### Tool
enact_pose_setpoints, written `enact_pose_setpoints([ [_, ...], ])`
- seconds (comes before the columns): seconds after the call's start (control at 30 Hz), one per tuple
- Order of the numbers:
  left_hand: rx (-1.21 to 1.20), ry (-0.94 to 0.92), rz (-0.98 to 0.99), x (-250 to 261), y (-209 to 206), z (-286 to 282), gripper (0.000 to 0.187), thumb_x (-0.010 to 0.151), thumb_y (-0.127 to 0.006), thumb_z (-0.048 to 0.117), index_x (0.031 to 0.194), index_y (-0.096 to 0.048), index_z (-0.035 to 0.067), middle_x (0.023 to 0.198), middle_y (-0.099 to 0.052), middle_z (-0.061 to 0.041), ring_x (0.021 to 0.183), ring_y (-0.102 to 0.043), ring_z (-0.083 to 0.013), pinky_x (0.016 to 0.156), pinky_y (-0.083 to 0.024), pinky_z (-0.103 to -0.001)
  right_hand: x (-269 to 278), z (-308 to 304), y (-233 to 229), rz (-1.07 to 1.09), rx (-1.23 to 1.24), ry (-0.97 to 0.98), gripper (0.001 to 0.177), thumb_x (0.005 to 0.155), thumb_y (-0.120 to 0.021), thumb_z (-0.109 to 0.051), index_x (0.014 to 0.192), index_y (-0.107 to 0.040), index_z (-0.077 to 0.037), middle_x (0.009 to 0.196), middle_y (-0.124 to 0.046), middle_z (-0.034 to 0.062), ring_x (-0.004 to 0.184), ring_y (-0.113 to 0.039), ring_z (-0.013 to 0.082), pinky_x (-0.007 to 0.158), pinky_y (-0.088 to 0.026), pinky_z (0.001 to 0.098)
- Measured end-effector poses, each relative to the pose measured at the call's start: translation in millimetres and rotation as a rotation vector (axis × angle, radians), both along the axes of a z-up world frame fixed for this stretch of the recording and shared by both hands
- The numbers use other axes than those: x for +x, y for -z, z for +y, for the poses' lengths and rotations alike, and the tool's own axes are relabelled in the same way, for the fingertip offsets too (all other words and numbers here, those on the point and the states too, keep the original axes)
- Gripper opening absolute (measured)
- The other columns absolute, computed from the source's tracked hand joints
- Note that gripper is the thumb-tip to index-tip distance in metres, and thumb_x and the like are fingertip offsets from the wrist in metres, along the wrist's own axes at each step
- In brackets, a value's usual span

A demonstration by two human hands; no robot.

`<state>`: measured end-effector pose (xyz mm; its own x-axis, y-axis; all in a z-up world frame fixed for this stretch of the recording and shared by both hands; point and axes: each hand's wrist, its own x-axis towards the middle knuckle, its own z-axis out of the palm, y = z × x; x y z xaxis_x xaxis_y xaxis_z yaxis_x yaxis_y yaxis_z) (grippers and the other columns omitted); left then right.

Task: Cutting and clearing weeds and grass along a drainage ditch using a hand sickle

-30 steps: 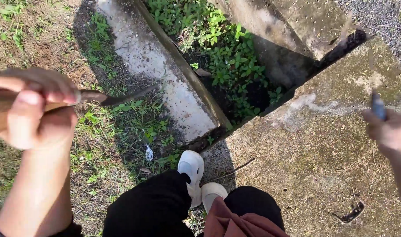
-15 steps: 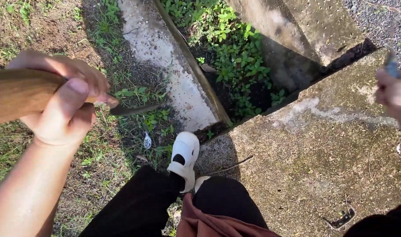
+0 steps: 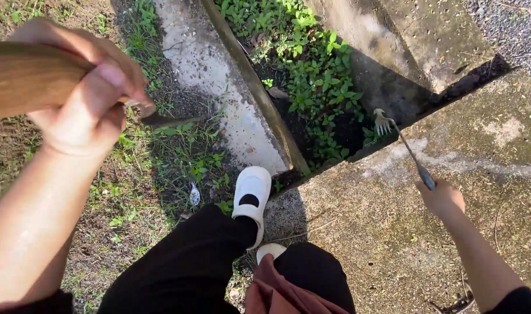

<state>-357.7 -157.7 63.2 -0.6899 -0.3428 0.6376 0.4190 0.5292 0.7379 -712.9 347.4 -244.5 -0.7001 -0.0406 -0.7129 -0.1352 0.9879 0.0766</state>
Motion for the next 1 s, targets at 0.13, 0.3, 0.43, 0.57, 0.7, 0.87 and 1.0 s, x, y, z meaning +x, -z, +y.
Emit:
enact_pose_setpoints([
  [0.13,0.081,0.014,0.045,-47.4,55.1,-16.0,0.012,0.100,-0.065,0.001,0.095,-0.055,0.006,0.074,-0.059,-0.008,0.061,-0.067,-0.0198,0.050,-0.048,-0.024,-22.9,76.8,-5.7,0.006,-0.071,0.113,0.044,0.105,-0.057,-0.044,0.104,-0.063,0.000,0.069,-0.059,0.0094,0.050,-0.048,0.0173,0.036,-0.047,0.0308],
  [0.3,0.124,-0.149,-0.108,-69.7,137.4,-23.8,0.013,0.099,-0.071,0.009,0.096,-0.059,0.009,0.075,-0.063,-0.006,0.061,-0.067,-0.0189,0.055,-0.052,-0.027,14.1,60.5,-80.7,-0.037,0.099,0.173,0.046,0.113,-0.044,-0.031,0.145,-0.039,0.002,0.099,-0.074,0.0295,0.068,-0.074,0.0339,0.058,-0.068,0.0426],
  [0.43,0.319,-0.147,0.013,-75.2,165.0,-36.5,0.009,0.096,-0.071,0.006,0.092,-0.064,0.008,0.069,-0.063,-0.007,0.055,-0.065,-0.0181,0.050,-0.050,-0.024,-0.7,65.3,-60.8,-0.062,0.219,0.099,0.051,0.114,-0.025,-0.039,0.147,-0.041,-0.003,0.116,-0.074,0.0303,0.088,-0.080,0.0376,0.072,-0.068,0.0476],
  [0.57,0.299,-0.120,0.052,-76.6,162.6,-44.1,0.010,0.097,-0.067,0.001,0.090,-0.061,0.006,0.067,-0.061,-0.010,0.054,-0.063,-0.0198,0.050,-0.051,-0.026,-47.9,86.0,-34.9,-0.056,0.253,-0.003,0.061,0.109,-0.028,-0.046,0.147,-0.051,-0.004,0.128,-0.073,0.0223,0.114,-0.069,0.0358,0.099,-0.056,0.0504],
  [0.7,0.279,-0.179,0.077,-74.3,166.5,-41.7,0.012,0.098,-0.068,0.005,0.094,-0.057,0.007,0.071,-0.058,-0.008,0.055,-0.062,-0.0200,0.049,-0.051,-0.027,-84.2,86.7,-9.4,-0.074,0.335,-0.008,0.070,0.103,-0.029,-0.052,0.147,-0.052,-0.002,0.153,-0.051,0.0184,0.140,-0.048,0.0390,0.112,-0.044,0.0539],
  [0.87,0.215,-0.249,0.108,-77.4,160.7,-38.9,0.012,0.098,-0.067,0.004,0.093,-0.057,0.005,0.068,-0.060,-0.007,0.054,-0.063,-0.0172,0.052,-0.052,-0.027,-61.0,11.2,-66.0,-0.037,0.317,0.155,0.063,0.102,-0.040,-0.042,0.150,-0.045,-0.001,0.157,-0.041,0.0189,0.142,-0.043,0.0406,0.112,-0.041,0.0568],
  [1.0,0.155,-0.299,0.168,-82.1,161.6,-42.1,0.012,0.098,-0.068,0.004,0.092,-0.057,0.005,0.064,-0.059,-0.005,0.049,-0.062,-0.0159,0.046,-0.050,-0.025,-71.5,9.9,-54.4,-0.017,0.368,0.134,0.063,0.101,-0.044,-0.044,0.148,-0.050,-0.004,0.157,-0.044,0.0152,0.141,-0.045,0.0367,0.112,-0.042,0.0523],
])
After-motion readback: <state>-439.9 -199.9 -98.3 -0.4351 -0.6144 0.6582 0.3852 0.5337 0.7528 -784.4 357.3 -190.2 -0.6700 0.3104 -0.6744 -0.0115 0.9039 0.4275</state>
